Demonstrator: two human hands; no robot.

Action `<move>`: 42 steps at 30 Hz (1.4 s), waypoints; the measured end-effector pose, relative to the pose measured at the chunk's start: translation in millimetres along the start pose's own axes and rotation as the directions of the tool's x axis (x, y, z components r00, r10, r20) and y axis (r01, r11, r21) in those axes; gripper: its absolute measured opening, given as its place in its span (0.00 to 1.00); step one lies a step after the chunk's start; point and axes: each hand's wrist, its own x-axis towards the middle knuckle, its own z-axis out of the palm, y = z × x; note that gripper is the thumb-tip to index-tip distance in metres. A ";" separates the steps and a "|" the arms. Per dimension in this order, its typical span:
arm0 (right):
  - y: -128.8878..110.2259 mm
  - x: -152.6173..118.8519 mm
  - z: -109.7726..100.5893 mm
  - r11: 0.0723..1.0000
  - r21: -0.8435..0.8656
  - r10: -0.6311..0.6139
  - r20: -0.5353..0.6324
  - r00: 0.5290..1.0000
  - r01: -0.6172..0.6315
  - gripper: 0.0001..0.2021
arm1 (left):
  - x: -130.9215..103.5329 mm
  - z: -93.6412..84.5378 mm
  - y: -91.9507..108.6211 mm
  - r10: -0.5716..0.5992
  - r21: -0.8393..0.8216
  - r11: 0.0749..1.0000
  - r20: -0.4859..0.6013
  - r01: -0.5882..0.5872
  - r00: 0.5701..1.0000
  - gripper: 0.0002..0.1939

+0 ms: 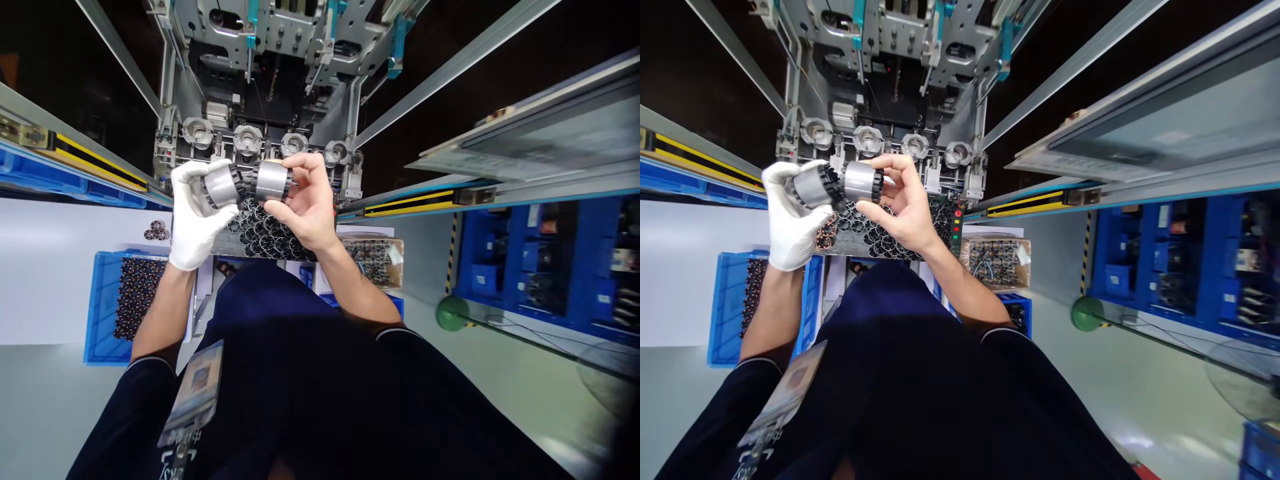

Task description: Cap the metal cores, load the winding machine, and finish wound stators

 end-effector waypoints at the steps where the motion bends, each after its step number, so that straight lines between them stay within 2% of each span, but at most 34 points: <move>1: -10.8 -2.6 -0.6 1.000 0.018 0.000 0.009 1.000 0.000 0.48 | -2.6 3.3 10.0 0.011 0.002 1.000 -0.016 -0.011 1.000 0.44; 3: -27.6 -6.5 -3.0 0.998 0.056 0.004 0.019 1.000 -0.005 0.48 | -5.5 6.2 26.8 0.014 0.049 0.999 -0.020 -0.013 1.000 0.50; 6: -44.8 -13.1 -7.2 0.995 0.092 0.032 0.048 0.998 -0.037 0.47 | -8.0 7.2 49.2 -0.004 0.105 0.994 0.096 -0.006 0.995 0.55; 8: -53.4 -19.1 -9.2 0.992 0.110 0.049 0.077 0.996 -0.057 0.46 | -11.3 9.9 62.9 0.008 0.076 0.997 0.162 -0.021 0.987 0.47; 11: -62.9 -28.2 -10.8 0.990 0.125 0.060 0.099 0.993 -0.072 0.45 | -18.7 15.8 74.3 0.077 0.029 0.996 0.139 -0.082 0.987 0.25; 12: -65.0 -31.0 -11.2 0.989 0.125 0.067 0.099 0.993 -0.079 0.45 | -21.1 17.1 74.1 0.086 0.033 0.995 0.119 -0.090 0.989 0.22; 13: -66.6 -33.5 -11.4 0.988 0.123 0.079 0.097 0.992 -0.090 0.45 | -23.4 17.9 72.0 0.077 0.042 0.996 0.106 -0.082 0.991 0.25; 16: -67.8 -40.2 -12.1 0.984 0.121 0.123 0.092 0.988 -0.134 0.44 | -29.2 17.4 58.5 -0.007 0.012 1.000 0.113 0.006 0.994 0.49; 18: -66.2 -44.1 -12.1 0.981 0.124 0.138 0.095 0.986 -0.149 0.43 | -33.3 16.8 50.9 -0.057 -0.051 0.997 0.142 0.065 0.988 0.55; 21: -61.3 -49.0 -11.1 0.979 0.136 0.140 0.087 0.986 -0.151 0.41 | -39.9 18.5 49.7 -0.106 -0.055 0.992 0.161 0.116 0.981 0.47; 23: -57.9 -51.3 -9.6 0.976 0.145 0.153 0.074 0.985 -0.162 0.41 | -43.3 20.5 52.4 -0.130 0.027 0.991 0.155 0.128 0.979 0.38; 25: -55.5 -53.5 -7.8 0.973 0.149 0.170 0.061 0.984 -0.177 0.42 | -45.3 22.0 53.0 -0.122 0.102 0.989 0.139 0.108 0.983 0.33; 28: -53.3 -56.7 -6.3 0.975 0.148 0.160 0.052 0.986 -0.166 0.44 | -47.2 21.5 48.4 -0.087 0.166 0.984 0.126 0.065 0.988 0.42; 31: -46.5 -54.2 -10.9 0.990 0.090 0.108 0.057 0.993 -0.113 0.42 | -44.8 13.6 46.6 -0.110 0.277 0.958 0.143 0.067 0.983 0.48; 34: -26.4 -31.2 -23.8 0.998 -0.066 0.026 0.051 0.998 -0.022 0.38 | -24.0 -8.0 48.5 -0.142 0.433 0.899 0.139 0.069 0.980 0.43; 37: 3.4 21.0 -37.5 0.946 -0.323 -0.016 0.058 0.998 0.033 0.36 | 27.6 -44.0 33.3 -0.076 0.584 0.812 0.101 0.003 0.992 0.41; 39: 22.5 66.3 -39.8 0.837 -0.547 0.041 0.066 0.997 0.002 0.33 | 74.0 -70.1 5.4 -0.080 0.682 0.731 0.080 0.004 0.994 0.44; 40: 31.0 89.2 -37.8 0.753 -0.658 0.077 0.075 0.994 -0.009 0.30 | 97.6 -81.9 -13.2 -0.142 0.739 0.673 0.094 0.026 0.985 0.45; 42: 46.5 130.7 -27.7 0.548 -0.836 0.144 0.104 0.984 0.008 0.27 | 140.0 -100.1 -55.3 -0.273 0.830 0.535 -0.011 0.162 0.962 0.49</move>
